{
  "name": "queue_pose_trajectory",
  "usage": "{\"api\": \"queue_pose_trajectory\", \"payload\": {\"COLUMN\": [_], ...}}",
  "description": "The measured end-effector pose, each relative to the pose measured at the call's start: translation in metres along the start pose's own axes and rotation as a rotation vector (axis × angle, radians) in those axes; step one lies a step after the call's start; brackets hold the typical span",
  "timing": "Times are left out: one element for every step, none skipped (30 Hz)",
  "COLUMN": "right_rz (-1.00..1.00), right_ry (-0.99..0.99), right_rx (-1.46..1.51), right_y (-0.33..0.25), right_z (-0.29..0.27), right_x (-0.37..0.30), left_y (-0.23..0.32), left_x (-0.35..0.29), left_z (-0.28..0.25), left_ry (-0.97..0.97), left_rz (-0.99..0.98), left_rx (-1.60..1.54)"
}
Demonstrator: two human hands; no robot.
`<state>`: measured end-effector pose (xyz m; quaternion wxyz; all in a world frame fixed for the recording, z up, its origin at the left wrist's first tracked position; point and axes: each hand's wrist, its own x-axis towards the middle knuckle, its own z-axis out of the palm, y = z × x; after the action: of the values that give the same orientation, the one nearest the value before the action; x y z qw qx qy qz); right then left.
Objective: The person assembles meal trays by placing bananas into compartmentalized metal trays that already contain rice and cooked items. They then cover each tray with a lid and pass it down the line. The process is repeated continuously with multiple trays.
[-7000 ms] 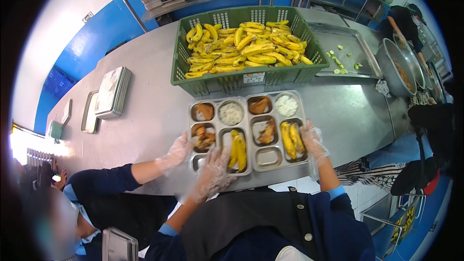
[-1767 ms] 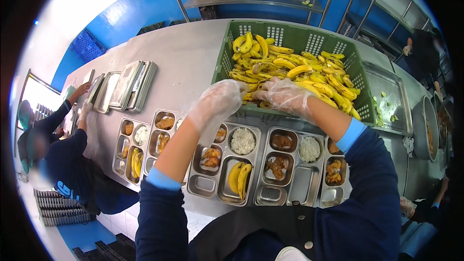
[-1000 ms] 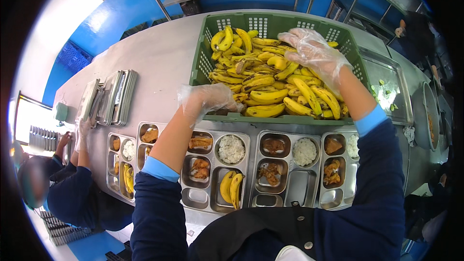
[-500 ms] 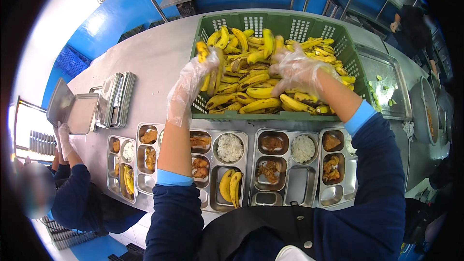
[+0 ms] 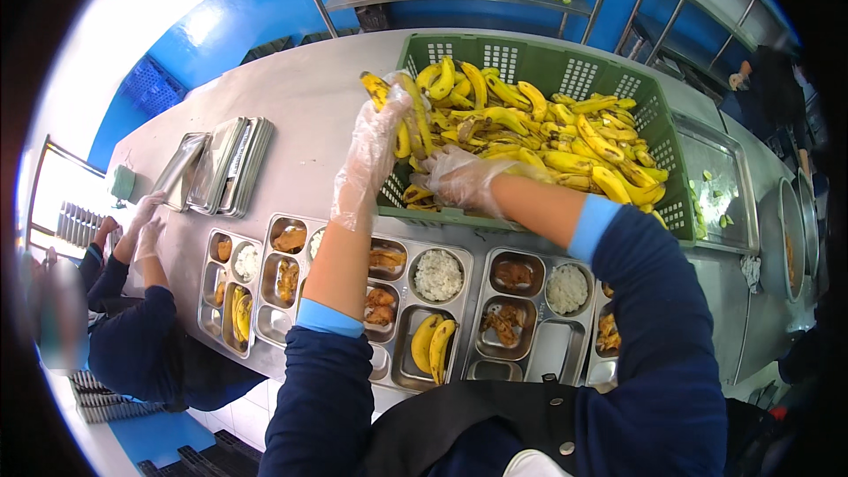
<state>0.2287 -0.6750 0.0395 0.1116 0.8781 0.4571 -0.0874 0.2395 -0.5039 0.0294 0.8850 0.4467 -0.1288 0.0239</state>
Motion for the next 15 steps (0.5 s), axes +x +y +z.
{"api": "queue_pose_trajectory", "payload": {"right_rz": [0.07,0.138,0.204,0.266,0.315,0.357,0.393,0.428,0.467,0.513,0.606,0.601,0.615,0.328,0.421], "right_ry": [-0.005,-0.003,0.001,0.007,0.017,0.029,0.043,0.061,0.084,0.105,0.141,0.118,0.101,-0.033,0.104], "right_rx": [0.003,0.004,0.004,0.003,0.01,0.02,0.037,0.076,0.138,0.227,0.424,0.34,0.308,-0.405,-0.327], "right_y": [-0.005,-0.007,-0.01,-0.013,-0.015,-0.018,-0.021,-0.023,-0.024,-0.021,-0.015,-0.005,0.008,0.026,0.043], "right_z": [0.001,0.0,-0.001,-0.002,-0.003,-0.004,-0.005,-0.007,-0.009,-0.014,-0.019,-0.027,-0.035,-0.045,-0.053], "right_x": [0.011,0.021,0.029,0.037,0.042,0.046,0.048,0.047,0.043,0.038,0.031,0.024,0.015,0.0,-0.011], "left_y": [-0.001,-0.002,-0.003,-0.004,-0.005,-0.006,-0.006,-0.006,-0.006,-0.005,-0.004,-0.003,-0.002,0.0,0.002], "left_x": [0.001,0.002,0.003,0.005,0.006,0.007,0.008,0.008,0.008,0.007,0.007,0.006,0.005,0.004,0.003], "left_z": [0.0,-0.001,-0.001,-0.002,-0.003,-0.003,-0.004,-0.005,-0.006,-0.006,-0.006,-0.006,-0.006,-0.004,-0.003], "left_ry": [0.014,0.027,0.041,0.009,-0.012,-0.034,-0.049,-0.049,-0.043,-0.026,-0.042,-0.047,-0.052,-0.07,-0.062], "left_rz": [0.01,0.018,0.022,0.022,0.034,0.047,0.043,0.065,0.067,0.084,0.064,0.06,0.056,0.058,0.078], "left_rx": [0.098,0.193,0.286,0.339,0.331,0.324,0.332,0.34,0.365,0.403,0.327,0.261,0.193,0.164,0.162]}}
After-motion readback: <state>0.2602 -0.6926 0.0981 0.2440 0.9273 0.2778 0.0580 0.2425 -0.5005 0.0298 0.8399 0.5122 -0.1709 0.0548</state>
